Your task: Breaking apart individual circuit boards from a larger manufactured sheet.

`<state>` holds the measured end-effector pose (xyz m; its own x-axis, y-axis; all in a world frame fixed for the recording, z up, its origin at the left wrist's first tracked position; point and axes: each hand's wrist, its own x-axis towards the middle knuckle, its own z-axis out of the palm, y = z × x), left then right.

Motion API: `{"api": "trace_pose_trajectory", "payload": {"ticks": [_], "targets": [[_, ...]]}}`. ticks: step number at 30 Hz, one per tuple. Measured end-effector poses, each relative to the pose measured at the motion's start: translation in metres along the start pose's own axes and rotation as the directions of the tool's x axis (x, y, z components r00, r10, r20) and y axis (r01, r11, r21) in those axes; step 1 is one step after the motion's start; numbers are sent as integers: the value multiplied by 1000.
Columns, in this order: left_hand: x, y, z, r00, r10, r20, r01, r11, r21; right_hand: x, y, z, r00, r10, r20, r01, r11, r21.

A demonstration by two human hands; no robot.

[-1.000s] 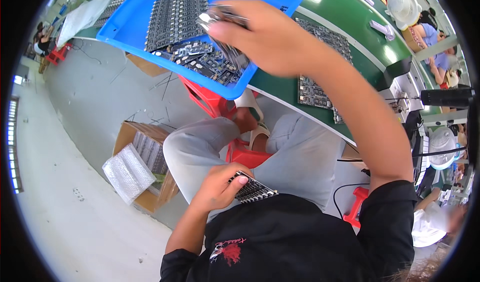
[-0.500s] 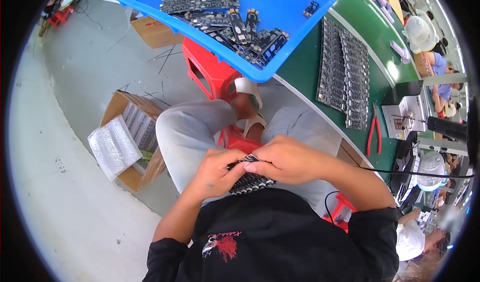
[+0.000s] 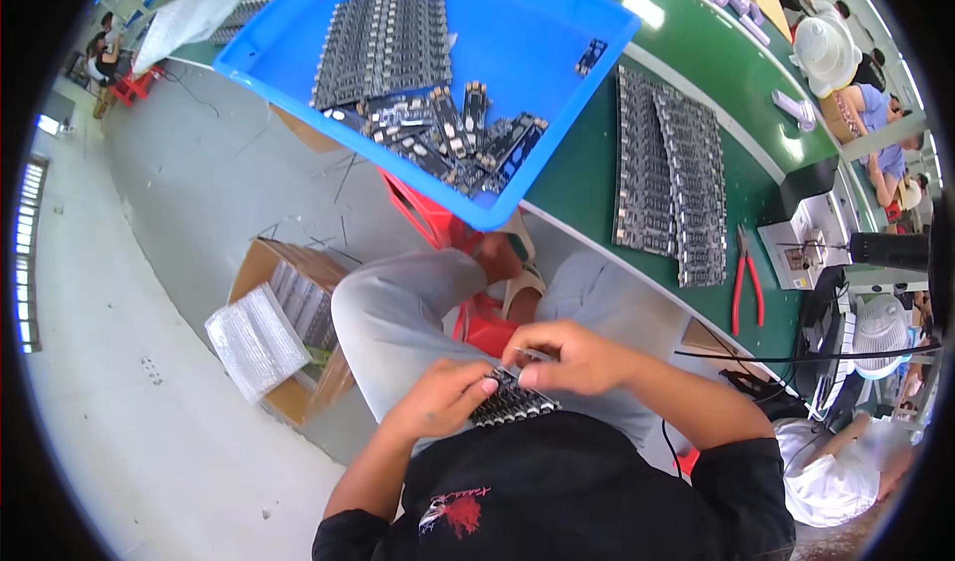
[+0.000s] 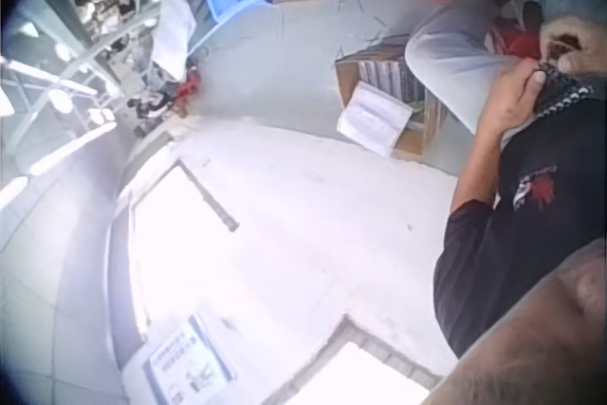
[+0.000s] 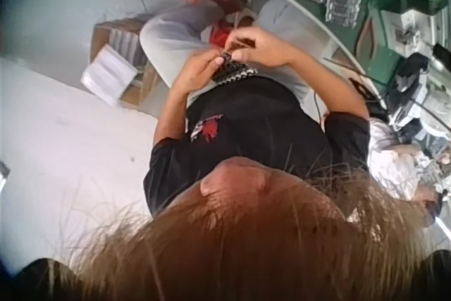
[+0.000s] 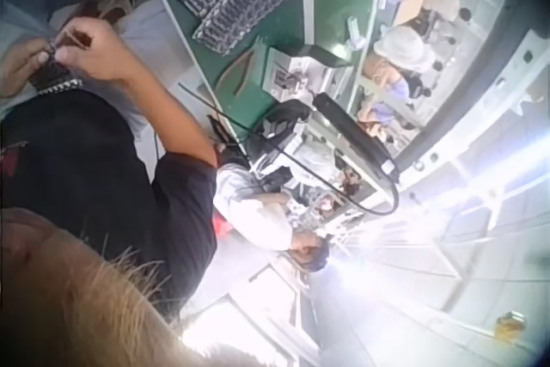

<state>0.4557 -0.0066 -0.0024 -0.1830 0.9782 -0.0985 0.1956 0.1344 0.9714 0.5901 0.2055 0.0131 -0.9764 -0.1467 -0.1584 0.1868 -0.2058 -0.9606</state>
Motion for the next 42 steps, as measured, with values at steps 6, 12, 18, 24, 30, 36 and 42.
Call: {"api": "trace_pose_trajectory", "payload": {"ticks": [6, 12, 18, 24, 30, 36, 42], "targets": [[-4, 1, 4, 995, 97, -39, -94, 993, 71, 9, -11, 12, 996, -41, 84, 74, 891, -448], [8, -9, 7, 979, 201, -34, -200, 979, 28, 14, 21, -5, 971, 17, 238, -38, 996, 80], [2, -16, 1, 994, 110, -27, -112, 988, -107, 13, 51, 0, 989, -1, 151, -84, 828, 554], [-6, -16, -6, 988, -145, -54, 141, 988, -69, 14, 42, -8, 982, 177, -73, -150, 949, 278], [-1, -3, -4, 990, -130, -53, 130, 991, -11, 20, 14, 11, 996, 82, 24, -69, 937, -342], [1, -18, 2, 989, 145, -40, -143, 989, 47, 15, 21, 4, 990, 77, 115, -67, 993, -92], [-1, -18, -10, 989, 82, -120, -88, 995, -46, 28, -66, -15, 980, -175, 97, 151, 966, 211]]}}
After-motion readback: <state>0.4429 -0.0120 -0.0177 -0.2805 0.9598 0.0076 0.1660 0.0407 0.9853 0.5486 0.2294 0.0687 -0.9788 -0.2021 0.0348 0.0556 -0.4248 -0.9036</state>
